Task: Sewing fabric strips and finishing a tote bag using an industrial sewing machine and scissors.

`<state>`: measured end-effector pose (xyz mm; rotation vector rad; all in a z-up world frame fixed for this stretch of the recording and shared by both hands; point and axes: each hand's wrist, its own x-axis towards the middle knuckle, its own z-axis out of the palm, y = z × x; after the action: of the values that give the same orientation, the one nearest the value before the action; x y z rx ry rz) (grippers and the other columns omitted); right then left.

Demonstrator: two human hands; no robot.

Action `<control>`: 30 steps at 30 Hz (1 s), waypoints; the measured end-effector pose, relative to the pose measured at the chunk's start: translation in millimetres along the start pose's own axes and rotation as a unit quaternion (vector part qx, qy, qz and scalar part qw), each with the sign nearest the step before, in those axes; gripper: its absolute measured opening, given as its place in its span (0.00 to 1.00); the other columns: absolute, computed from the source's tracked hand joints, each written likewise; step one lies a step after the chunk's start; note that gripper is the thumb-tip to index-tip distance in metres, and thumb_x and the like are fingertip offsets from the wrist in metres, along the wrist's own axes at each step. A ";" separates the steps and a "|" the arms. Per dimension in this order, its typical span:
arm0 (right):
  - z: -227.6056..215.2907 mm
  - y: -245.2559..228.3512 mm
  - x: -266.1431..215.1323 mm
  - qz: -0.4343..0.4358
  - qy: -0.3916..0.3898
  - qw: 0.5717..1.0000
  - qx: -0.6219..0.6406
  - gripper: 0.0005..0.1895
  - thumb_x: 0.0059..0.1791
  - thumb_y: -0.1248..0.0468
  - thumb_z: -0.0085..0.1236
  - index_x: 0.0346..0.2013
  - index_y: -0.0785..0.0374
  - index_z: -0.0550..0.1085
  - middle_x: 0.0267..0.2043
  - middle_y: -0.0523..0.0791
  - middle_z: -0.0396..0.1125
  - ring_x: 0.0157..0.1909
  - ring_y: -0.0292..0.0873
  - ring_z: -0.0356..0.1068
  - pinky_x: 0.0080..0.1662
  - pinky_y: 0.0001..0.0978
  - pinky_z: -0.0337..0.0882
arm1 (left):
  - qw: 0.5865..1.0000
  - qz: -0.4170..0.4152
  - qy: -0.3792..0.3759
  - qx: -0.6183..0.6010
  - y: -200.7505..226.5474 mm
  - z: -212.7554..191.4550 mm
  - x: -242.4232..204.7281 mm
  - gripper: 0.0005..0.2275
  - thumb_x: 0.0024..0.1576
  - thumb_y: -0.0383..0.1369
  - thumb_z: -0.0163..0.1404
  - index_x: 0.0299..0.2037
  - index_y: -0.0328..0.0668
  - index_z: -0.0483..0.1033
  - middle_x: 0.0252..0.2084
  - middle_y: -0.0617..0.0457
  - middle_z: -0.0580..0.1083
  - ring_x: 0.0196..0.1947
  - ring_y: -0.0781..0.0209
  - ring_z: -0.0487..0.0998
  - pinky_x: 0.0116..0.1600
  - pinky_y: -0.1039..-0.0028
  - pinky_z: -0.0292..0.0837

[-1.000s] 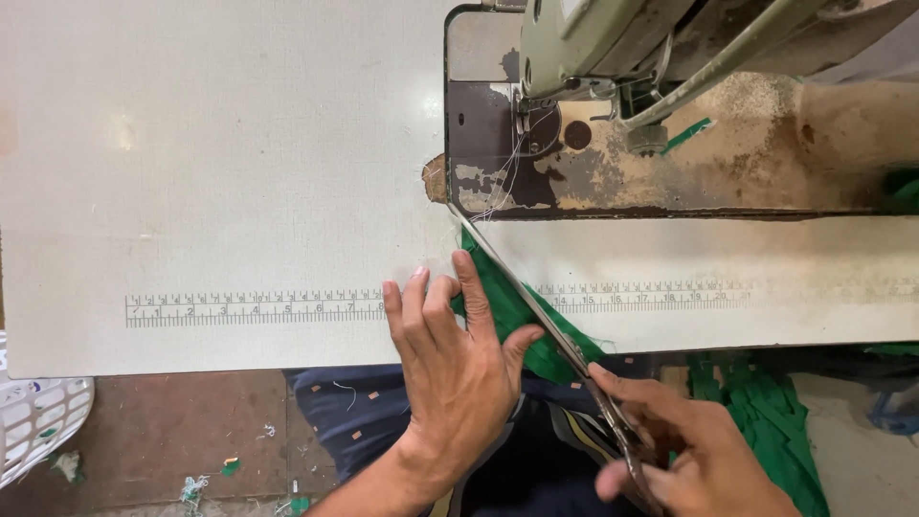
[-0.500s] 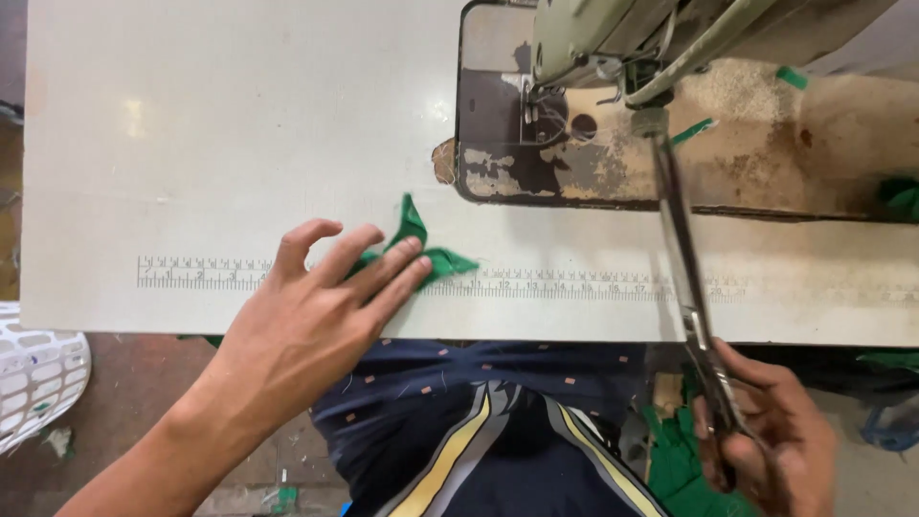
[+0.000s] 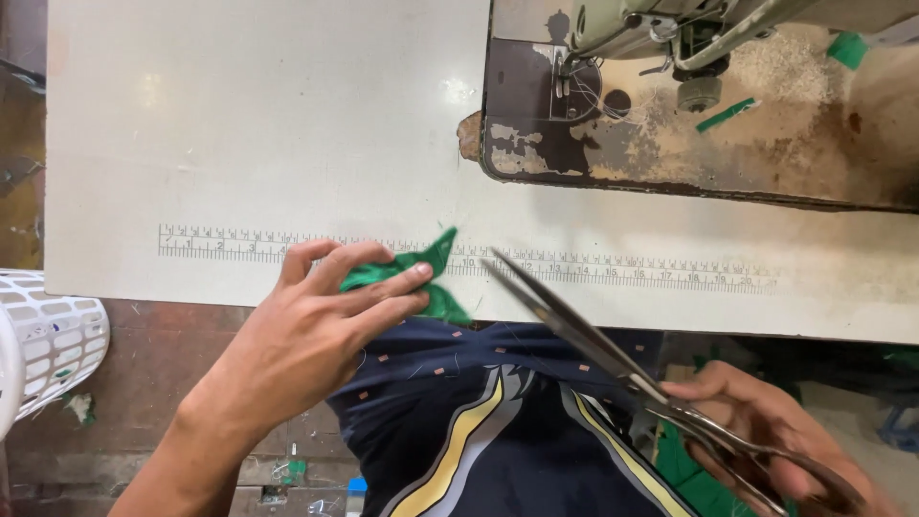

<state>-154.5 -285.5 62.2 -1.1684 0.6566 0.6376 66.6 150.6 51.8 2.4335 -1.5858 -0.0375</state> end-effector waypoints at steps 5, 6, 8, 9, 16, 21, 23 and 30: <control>0.0 1.6 50.3 -0.120 -0.223 0.966 0.046 0.49 0.50 0.37 0.84 0.67 0.72 0.72 0.27 0.52 0.69 0.12 0.38 0.57 0.15 0.28 0.62 | 0.994 0.014 0.022 -0.109 -9.7 2.8 -3.3 0.23 0.53 0.29 0.64 0.61 0.46 0.79 0.67 0.56 0.80 0.66 0.46 0.73 0.64 0.50 0.68; 1.3 -1.1 55.5 -0.137 -0.240 0.960 0.041 0.51 0.51 0.37 0.84 0.68 0.74 0.70 0.20 0.51 0.67 0.11 0.37 0.57 0.13 0.27 0.62 | 0.990 0.014 0.035 -0.134 -11.3 2.7 -3.6 0.18 0.58 0.29 0.61 0.60 0.47 0.80 0.66 0.58 0.81 0.65 0.47 0.74 0.63 0.51 0.71; -1.1 -6.4 58.0 -0.144 -0.252 0.957 0.026 0.50 0.53 0.37 0.82 0.68 0.74 0.69 0.21 0.51 0.68 0.12 0.36 0.57 0.15 0.26 0.62 | 0.991 0.015 0.039 -0.128 -12.9 5.6 -4.1 0.18 0.58 0.29 0.62 0.60 0.47 0.80 0.65 0.58 0.81 0.65 0.48 0.74 0.62 0.51 0.72; -2.5 -9.6 59.5 -0.154 -0.263 0.952 0.010 0.50 0.54 0.37 0.81 0.69 0.74 0.69 0.22 0.51 0.69 0.13 0.35 0.58 0.16 0.24 0.62 | 0.991 0.018 0.045 -0.122 -14.1 6.9 -3.8 0.19 0.58 0.30 0.63 0.60 0.47 0.80 0.64 0.58 0.82 0.64 0.48 0.75 0.61 0.52 0.72; -26.3 -1.3 58.9 -0.104 -0.203 0.973 -0.033 0.53 0.41 0.42 0.82 0.67 0.75 0.73 0.22 0.48 0.74 0.15 0.36 0.64 0.18 0.24 0.63 | 0.987 0.022 0.072 -0.141 -17.2 9.7 -2.7 0.14 0.61 0.29 0.61 0.57 0.47 0.81 0.61 0.59 0.83 0.62 0.48 0.75 0.59 0.53 0.73; -48.5 0.5 41.4 -0.119 0.032 0.969 -0.216 0.46 0.37 0.48 0.74 0.71 0.53 0.78 0.29 0.46 0.79 0.11 0.36 0.65 0.10 0.30 0.67 | 0.992 0.012 0.069 -0.106 -27.7 14.4 -6.7 0.17 0.57 0.25 0.64 0.56 0.53 0.83 0.57 0.61 0.85 0.63 0.50 0.75 0.57 0.52 0.76; -73.8 0.0 36.6 -0.177 0.046 0.953 -0.242 0.45 0.41 0.52 0.70 0.73 0.56 0.73 0.28 0.46 0.78 0.10 0.36 0.67 0.08 0.28 0.72 | 0.992 0.010 0.091 -0.084 -29.5 12.6 -7.1 0.20 0.56 0.19 0.62 0.57 0.51 0.82 0.58 0.61 0.85 0.62 0.49 0.75 0.58 0.53 0.76; -83.8 -32.6 38.1 -0.317 0.360 0.735 -0.479 0.35 0.47 0.64 0.75 0.70 0.66 0.79 0.61 0.52 0.76 0.55 0.40 0.75 0.60 0.31 0.72 | 0.996 0.043 0.078 -0.015 10.6 31.3 72.0 0.31 0.70 0.51 0.47 0.76 0.36 0.67 0.78 0.44 0.68 0.81 0.39 0.60 0.83 0.45 0.51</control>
<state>-116.3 -370.2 32.1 -2.5415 0.4777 -0.1855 82.0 75.7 31.2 2.2811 -1.6059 0.1394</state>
